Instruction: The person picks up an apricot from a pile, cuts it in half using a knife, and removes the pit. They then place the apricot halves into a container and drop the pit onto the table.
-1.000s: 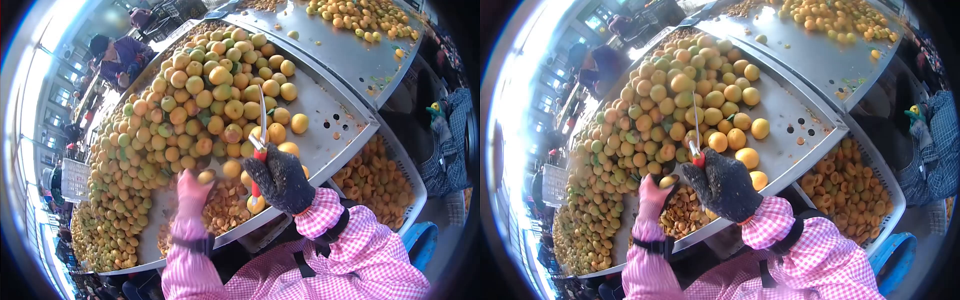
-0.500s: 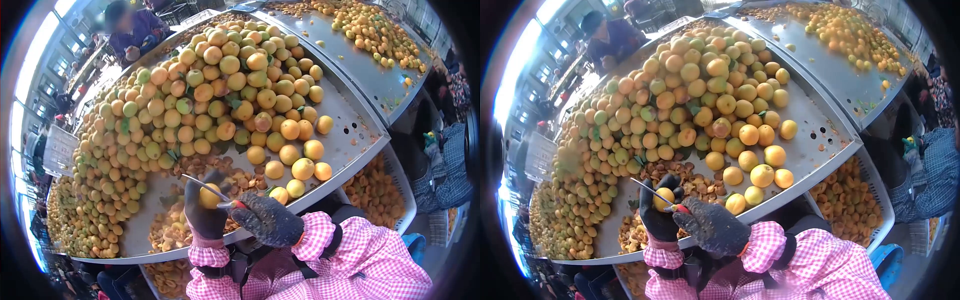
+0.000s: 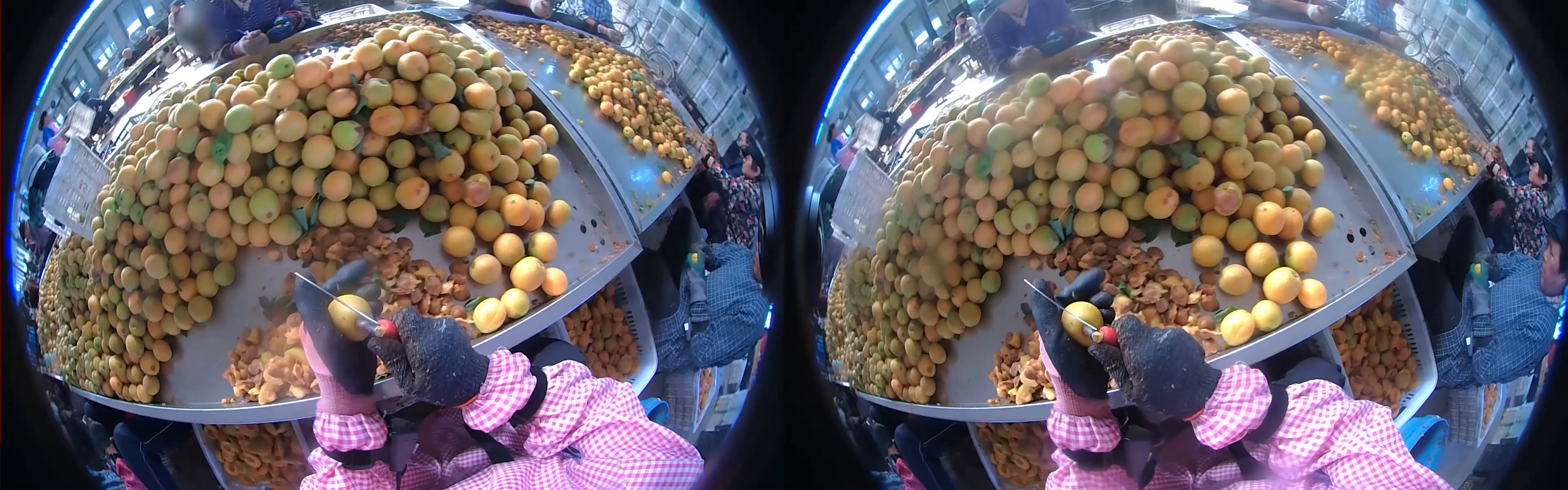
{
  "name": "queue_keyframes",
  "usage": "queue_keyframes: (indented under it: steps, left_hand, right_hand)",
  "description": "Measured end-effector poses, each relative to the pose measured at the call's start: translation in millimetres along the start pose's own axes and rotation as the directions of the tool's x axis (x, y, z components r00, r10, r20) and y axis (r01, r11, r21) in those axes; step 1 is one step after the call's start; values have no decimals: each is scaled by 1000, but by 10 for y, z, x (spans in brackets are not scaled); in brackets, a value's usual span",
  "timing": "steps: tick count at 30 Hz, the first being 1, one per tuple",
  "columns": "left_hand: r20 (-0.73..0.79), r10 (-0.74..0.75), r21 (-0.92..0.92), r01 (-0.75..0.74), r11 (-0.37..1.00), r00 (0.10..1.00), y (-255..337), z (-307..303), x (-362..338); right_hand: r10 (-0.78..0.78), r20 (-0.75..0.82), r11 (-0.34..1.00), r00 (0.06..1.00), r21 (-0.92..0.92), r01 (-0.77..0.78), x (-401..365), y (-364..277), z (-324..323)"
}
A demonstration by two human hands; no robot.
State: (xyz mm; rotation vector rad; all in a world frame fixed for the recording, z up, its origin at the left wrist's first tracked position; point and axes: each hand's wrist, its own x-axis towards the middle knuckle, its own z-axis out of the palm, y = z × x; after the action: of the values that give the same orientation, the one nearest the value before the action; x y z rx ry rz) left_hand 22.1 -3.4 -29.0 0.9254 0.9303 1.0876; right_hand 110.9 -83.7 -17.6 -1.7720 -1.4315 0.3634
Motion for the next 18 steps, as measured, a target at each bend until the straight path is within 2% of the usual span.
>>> queue_keyframes:
  steps: [3,4,6,9,10,11,12,13,14,15,16,18]
  left_hand:
    - [-112,-146,-271,111,956,983,80,-78,-76]
    - [-150,-84,-111,68,991,985,142,-84,-125]
    - [-256,160,142,-126,982,953,174,31,-144]
    - [-208,384,368,-292,883,900,174,13,-81]
    - [-167,433,430,-330,840,886,167,12,-64]
    - [-122,477,490,-365,792,871,150,5,-51]
    - [-18,582,630,-443,637,813,93,-27,-26]
    - [-114,501,462,-401,791,858,58,-51,-2]
    - [-190,398,266,-343,901,898,30,-71,20]
    - [-241,276,53,-272,961,930,-14,-100,46]
    - [-69,508,313,-465,828,858,-66,-166,71]
    - [-92,402,102,-392,914,911,-41,-185,79]
  right_hand:
    - [-16,42,1000,999,-2,16,-39,-141,23]
    - [-18,44,1000,999,-12,18,-62,-188,32]
    - [5,37,999,999,-47,-3,-68,-219,87]
    - [40,28,999,999,-1,-40,-12,-205,161]
    - [-65,-50,995,997,68,68,7,-122,237]
    - [-42,-37,997,998,69,45,23,-111,260]
    - [-15,-27,997,1000,73,17,33,-112,279]
    - [13,-16,997,1000,79,-12,39,-107,308]
    - [-12,-29,987,1000,160,17,56,-31,379]
    - [-213,-119,957,970,177,232,105,56,403]
    - [-401,-210,882,892,174,437,179,139,403]
    - [-550,-259,780,794,182,599,197,183,339]
